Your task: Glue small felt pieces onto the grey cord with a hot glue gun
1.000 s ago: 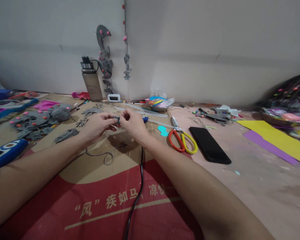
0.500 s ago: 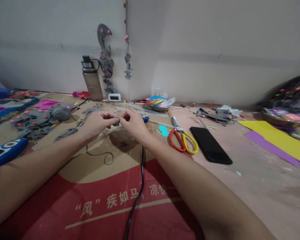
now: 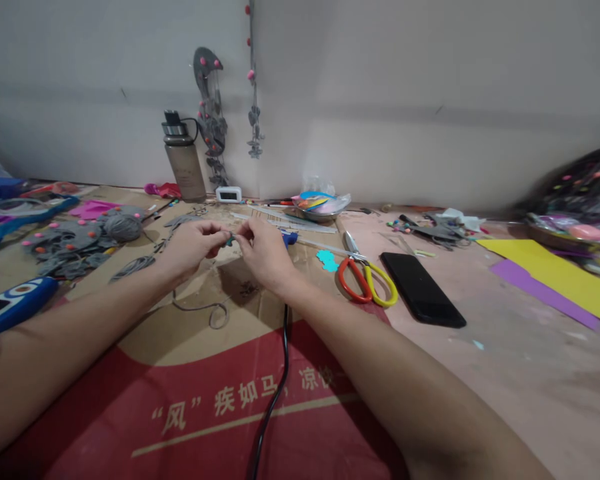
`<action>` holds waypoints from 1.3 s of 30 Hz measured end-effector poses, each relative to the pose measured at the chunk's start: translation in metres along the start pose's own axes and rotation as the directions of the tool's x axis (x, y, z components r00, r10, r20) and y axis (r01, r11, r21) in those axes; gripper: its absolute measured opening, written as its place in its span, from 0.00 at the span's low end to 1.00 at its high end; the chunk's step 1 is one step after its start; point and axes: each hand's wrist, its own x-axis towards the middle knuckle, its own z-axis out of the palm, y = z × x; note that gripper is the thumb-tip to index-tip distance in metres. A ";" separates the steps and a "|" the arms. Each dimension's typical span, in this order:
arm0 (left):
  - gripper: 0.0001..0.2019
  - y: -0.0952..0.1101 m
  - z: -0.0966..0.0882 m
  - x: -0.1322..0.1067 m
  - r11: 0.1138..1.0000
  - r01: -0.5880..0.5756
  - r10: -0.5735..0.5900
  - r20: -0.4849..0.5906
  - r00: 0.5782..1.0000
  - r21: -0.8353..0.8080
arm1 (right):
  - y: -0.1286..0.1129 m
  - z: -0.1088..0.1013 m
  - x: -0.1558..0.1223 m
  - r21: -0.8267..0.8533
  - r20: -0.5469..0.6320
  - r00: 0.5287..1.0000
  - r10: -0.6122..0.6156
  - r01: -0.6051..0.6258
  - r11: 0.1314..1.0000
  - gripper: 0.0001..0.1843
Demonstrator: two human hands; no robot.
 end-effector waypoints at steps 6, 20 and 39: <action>0.06 -0.001 0.005 -0.002 0.988 0.007 -0.012 -0.031 0.999 -0.152 | -0.004 0.003 -0.002 -0.038 -0.009 0.997 0.071 -0.071 0.997 0.07; 0.06 0.005 0.015 -0.008 0.886 0.104 -0.136 -0.038 0.990 -0.452 | -0.005 0.010 -0.001 0.107 0.019 0.959 0.281 -0.282 0.954 0.12; 0.09 0.004 0.018 -0.010 0.763 0.239 -0.237 0.084 0.968 -0.600 | 0.003 0.011 0.001 0.514 0.114 0.901 0.419 -0.414 0.751 0.10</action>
